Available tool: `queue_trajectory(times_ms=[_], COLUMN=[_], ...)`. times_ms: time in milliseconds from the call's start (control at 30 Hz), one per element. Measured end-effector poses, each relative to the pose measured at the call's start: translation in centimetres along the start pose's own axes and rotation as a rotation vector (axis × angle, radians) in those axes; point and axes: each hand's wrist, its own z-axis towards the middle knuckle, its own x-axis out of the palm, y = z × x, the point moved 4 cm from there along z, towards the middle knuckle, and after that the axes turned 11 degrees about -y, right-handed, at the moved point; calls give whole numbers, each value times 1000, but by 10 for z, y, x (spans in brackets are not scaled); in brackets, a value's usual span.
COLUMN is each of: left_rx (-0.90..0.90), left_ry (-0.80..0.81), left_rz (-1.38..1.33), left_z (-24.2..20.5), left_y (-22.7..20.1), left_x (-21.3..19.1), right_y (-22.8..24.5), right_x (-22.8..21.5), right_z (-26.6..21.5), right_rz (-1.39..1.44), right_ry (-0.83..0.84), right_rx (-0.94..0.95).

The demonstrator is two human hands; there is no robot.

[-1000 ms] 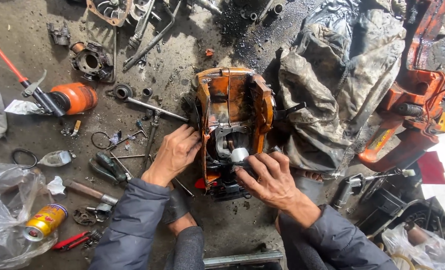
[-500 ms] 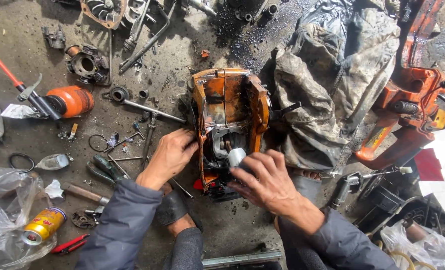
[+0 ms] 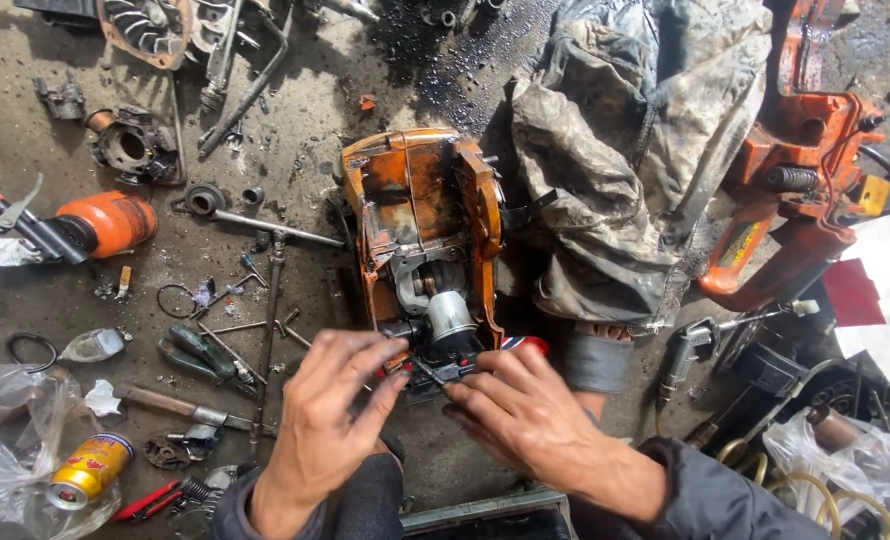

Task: The person disassembles and reassembles a chainsaw engine, using various tools to remove and install components. They handle the engine parts carefully, ensuring proper alignment and fit.

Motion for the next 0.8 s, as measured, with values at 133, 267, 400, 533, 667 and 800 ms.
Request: queue_trajectory(times_ms=[133,267,400,533,667,800], left_rx=[-26,108,145,248,411,443], left_ry=[53,-41,2,92,102,87], left_rz=[292,315,507,690,933,949], left_z=[-16,-11,-3,3,5,8], left_y=[4,-8,-19,-23,-35,-42], left_x=[21,41,64,79,98,107], right_y=[-25,-28,-70,-128,-161,-184], right_x=[45,26,-4,2,30,57], right_z=[-31,-18,-20,-26,-22,-20], right_rz=[-4,123,340,208,453,675], right_ry=[133,33,-261,-213,-115,-257], right_rx=[87,14,421,711,930,1002])
